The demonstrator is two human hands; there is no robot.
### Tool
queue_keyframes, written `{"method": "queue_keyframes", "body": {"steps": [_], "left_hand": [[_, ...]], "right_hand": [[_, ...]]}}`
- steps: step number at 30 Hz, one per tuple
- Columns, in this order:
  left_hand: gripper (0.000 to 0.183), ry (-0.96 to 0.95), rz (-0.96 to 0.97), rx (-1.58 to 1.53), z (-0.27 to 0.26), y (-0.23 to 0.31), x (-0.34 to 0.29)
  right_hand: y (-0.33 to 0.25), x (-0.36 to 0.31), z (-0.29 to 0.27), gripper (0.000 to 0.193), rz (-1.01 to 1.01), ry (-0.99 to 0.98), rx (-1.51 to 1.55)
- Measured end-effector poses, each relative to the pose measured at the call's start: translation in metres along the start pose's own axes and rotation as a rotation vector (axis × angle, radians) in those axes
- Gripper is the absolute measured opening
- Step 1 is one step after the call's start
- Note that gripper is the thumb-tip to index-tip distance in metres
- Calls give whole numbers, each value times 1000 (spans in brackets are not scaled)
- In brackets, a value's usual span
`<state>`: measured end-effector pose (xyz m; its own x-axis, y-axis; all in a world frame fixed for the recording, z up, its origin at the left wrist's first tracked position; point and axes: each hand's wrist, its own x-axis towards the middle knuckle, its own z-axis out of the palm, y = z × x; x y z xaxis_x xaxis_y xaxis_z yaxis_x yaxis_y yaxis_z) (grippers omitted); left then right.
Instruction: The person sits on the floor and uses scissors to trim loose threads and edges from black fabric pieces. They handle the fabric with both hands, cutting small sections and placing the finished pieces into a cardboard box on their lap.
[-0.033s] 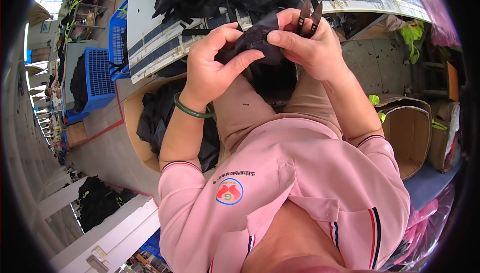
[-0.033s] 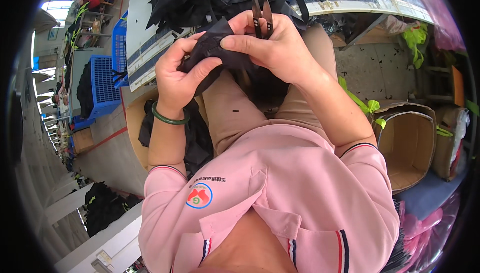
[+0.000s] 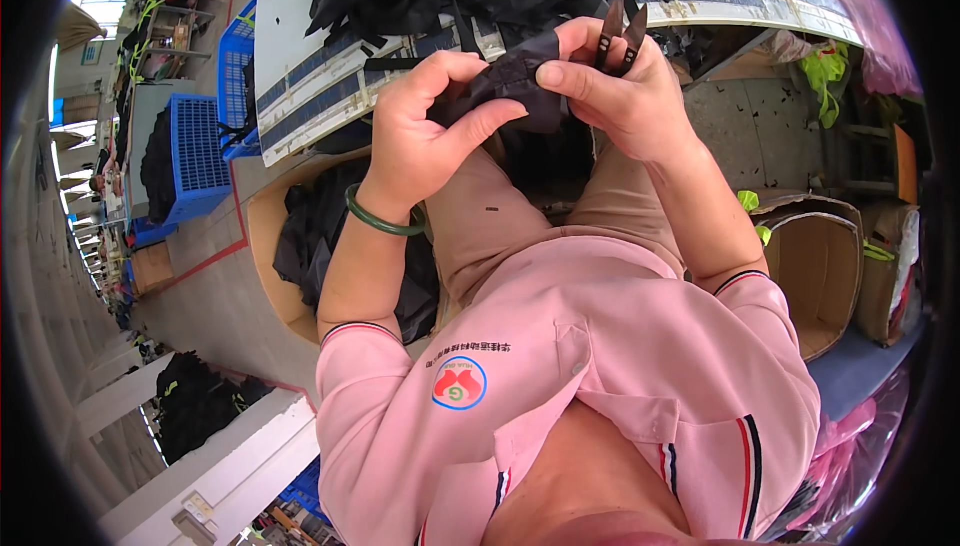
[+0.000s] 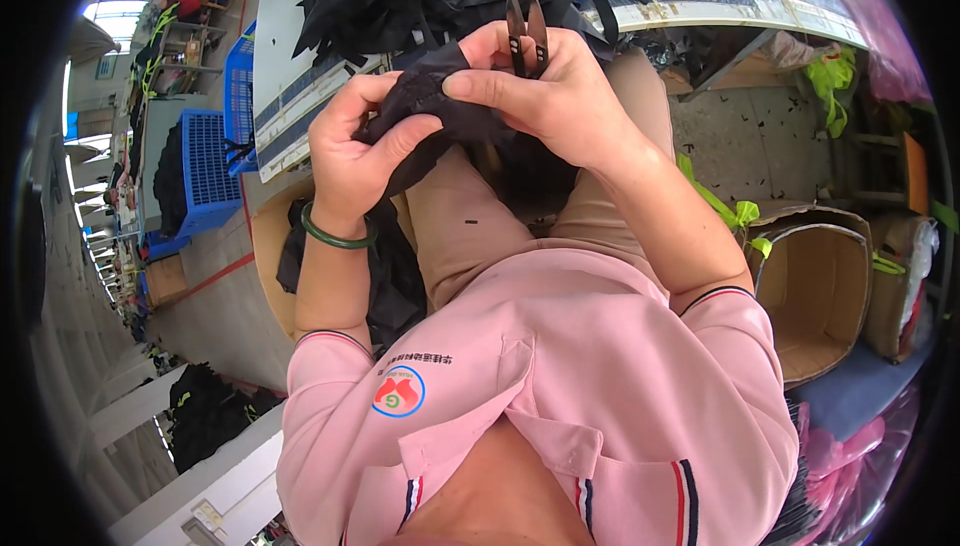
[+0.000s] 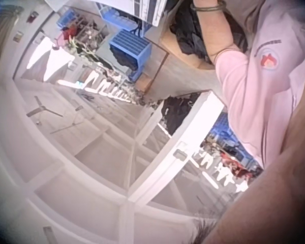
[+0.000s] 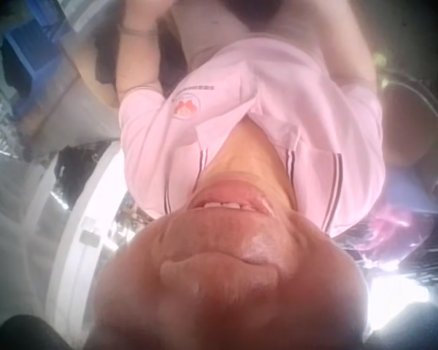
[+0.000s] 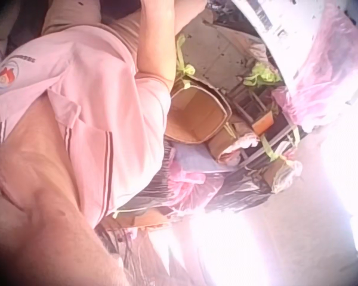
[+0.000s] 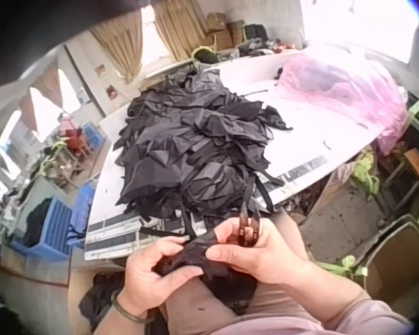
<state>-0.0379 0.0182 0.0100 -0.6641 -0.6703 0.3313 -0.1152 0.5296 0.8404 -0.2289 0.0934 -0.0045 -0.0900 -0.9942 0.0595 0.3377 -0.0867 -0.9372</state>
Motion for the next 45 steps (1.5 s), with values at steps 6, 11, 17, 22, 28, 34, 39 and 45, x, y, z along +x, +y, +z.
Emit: {"method": "queue_keyframes", "body": {"steps": [6,11,17,22,28,34,39,45], "left_hand": [[37,43,237,146,-10,5,11],[38,35,276,133,-3,3,8],[25,-26,-38,-51,-3,12,4],[21,-61,33,22,-3,13,6],[20,-105,106,78,-7,13,6],[19,-226,86,130,-14,17,11],[19,-277,126,192,-20,20,13],[15,-267,-27,-481,-31,-7,11]], "right_hand": [[-1,-2,-1,13,-12,18,-58],[-7,-5,3,15,3,11,-170],[-8,-8,4,13,-10,2,-152],[-7,-10,9,12,-71,3,-25],[-4,-11,6,18,-226,15,-283],[-30,-2,1,26,-427,-116,-579],[-28,6,-7,12,-413,-289,-721],[-11,13,-7,16,-313,-381,-37]]}}
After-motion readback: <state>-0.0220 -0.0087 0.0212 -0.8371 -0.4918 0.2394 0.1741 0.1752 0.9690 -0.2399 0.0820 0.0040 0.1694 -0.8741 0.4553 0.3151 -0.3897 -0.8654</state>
